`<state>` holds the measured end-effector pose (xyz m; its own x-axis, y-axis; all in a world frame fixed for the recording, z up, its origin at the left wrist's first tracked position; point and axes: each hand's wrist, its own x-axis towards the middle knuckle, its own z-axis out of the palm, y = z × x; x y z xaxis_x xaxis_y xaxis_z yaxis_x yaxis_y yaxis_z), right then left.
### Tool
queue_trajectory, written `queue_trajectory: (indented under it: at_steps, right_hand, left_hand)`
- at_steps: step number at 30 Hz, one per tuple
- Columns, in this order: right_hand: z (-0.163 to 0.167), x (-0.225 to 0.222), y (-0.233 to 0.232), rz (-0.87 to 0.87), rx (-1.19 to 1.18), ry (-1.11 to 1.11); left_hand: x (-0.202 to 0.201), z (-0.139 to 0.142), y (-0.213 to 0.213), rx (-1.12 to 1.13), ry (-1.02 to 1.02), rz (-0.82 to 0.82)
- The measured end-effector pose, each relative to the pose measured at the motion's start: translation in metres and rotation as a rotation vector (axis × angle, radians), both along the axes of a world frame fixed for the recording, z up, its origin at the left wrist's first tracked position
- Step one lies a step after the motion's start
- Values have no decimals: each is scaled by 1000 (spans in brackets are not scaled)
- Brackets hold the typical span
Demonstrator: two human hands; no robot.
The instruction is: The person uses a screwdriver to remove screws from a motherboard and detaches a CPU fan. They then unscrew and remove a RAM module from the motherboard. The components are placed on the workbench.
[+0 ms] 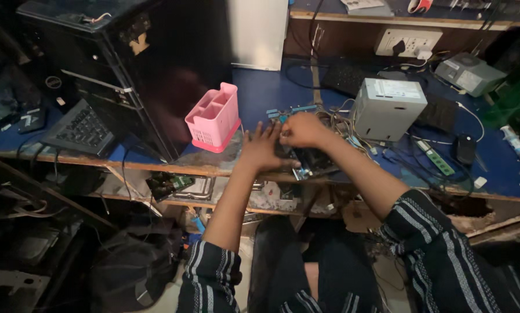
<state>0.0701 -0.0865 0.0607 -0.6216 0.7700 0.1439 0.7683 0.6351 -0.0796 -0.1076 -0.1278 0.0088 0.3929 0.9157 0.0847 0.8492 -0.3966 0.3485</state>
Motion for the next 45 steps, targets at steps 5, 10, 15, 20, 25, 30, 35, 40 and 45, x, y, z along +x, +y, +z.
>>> queue_trajectory:
  at_steps: [5, 10, 15, 20, 25, 30, 35, 40, 45]
  right_hand:
    - [-10, -3, -2, 21, -24, 46]
    - [-13, -4, 3, 71, -39, -14]
    - [-11, -14, 25, 169, -170, -30]
    - [-8, -21, 53, 123, -413, -137]
    - [-7, -23, 62, 95, -325, -195]
    - [2, -12, 16, -13, -87, -157]
    - [33, 23, -33, 72, 195, 233]
    - [51, 104, -53, 67, 243, 466]
    - [44, 206, -83, -28, 281, 480]
  left_hand:
    - [3, 14, -14, -17, 125, 61]
    - [2, 13, -10, 10, 165, -45]
    - [0, 6, 1, -57, 200, -35]
    - [-2, 0, 13, -97, 223, -45]
    - [-3, 1, 17, -100, 194, -33]
    - [-1, 6, 6, -118, 157, -18]
    - [5, 9, -5, -111, 136, -1]
    - [15, 9, -10, -116, 146, 6]
    - [23, 12, -5, -155, 135, -19]
